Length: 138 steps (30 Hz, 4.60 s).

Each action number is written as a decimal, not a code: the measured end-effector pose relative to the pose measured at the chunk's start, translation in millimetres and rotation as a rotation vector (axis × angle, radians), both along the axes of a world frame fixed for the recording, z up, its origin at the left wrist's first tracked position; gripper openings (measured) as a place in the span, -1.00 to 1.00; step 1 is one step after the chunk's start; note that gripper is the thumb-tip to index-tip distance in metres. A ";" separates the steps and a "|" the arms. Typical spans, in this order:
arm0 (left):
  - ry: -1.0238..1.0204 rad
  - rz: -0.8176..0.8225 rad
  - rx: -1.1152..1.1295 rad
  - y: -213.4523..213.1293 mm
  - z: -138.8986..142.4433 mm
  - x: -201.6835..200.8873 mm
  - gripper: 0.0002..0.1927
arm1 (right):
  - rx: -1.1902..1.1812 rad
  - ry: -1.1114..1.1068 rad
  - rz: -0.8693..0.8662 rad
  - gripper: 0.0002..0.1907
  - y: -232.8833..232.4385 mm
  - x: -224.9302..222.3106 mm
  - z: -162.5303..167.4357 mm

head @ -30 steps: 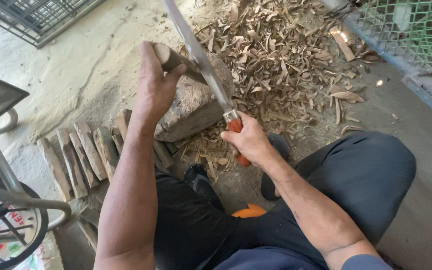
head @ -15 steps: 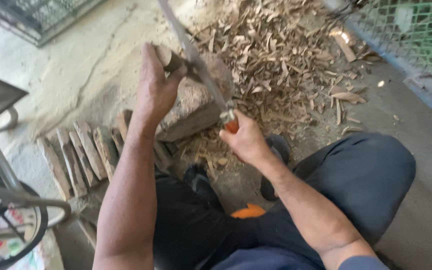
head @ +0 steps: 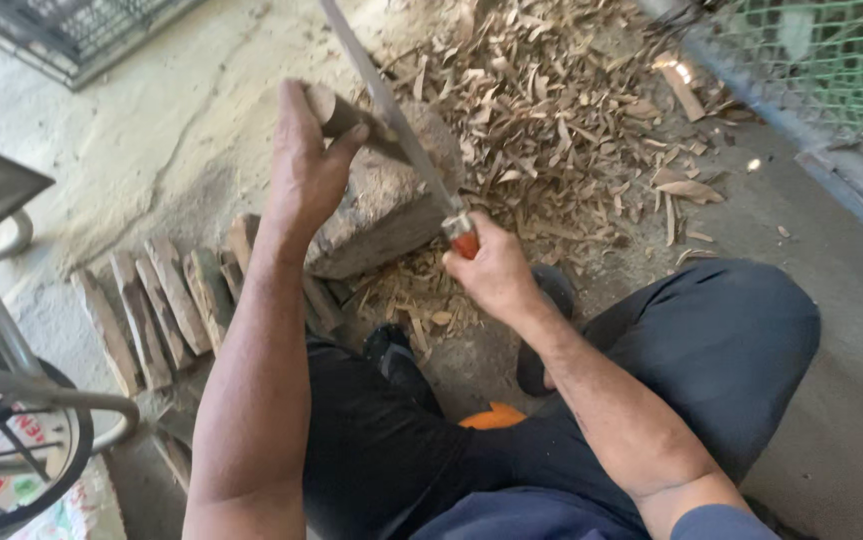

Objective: The person sits on the floor and uses a long metal file to sharpen a small cylindrical wooden piece held in the left hand. The person repeatedly strokes the file along the wood, producing wood shavings that accumulate on the floor.

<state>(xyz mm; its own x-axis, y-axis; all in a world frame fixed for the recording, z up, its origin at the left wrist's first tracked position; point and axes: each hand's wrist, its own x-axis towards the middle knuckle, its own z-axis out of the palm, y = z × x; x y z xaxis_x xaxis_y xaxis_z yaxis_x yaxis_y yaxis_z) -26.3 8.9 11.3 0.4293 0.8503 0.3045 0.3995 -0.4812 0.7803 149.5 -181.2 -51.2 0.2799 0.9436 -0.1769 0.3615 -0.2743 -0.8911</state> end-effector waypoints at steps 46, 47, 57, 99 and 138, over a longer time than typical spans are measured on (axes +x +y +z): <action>-0.850 -0.189 -0.836 34.4 -54.5 17.6 -0.27 | 0.345 -0.054 -0.143 -0.74 -4.8 7.9 -14.9; -0.865 -0.199 -0.803 36.7 -59.0 19.1 -0.30 | 0.386 -0.044 -0.144 -0.72 -4.2 9.0 -16.4; -0.592 0.030 -0.618 42.3 -58.4 19.6 -0.42 | 0.151 -0.041 -0.105 -0.66 0.8 3.6 -29.3; -0.124 0.003 -0.064 6.8 -11.5 -2.7 -0.56 | 0.182 -0.258 -0.080 -0.80 10.8 -3.0 -26.1; -0.070 -0.146 -0.031 -0.8 2.1 -12.5 -0.60 | 0.390 -0.201 -0.095 -0.86 -3.7 6.8 -29.0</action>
<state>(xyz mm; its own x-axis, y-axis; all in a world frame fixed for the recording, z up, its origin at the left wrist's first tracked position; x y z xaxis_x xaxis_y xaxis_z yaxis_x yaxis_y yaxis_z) -38.8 8.1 13.4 0.5280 0.7896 0.3126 0.2709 -0.5054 0.8192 156.3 -184.9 -80.2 0.3609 0.8974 0.2538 0.5274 0.0281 -0.8492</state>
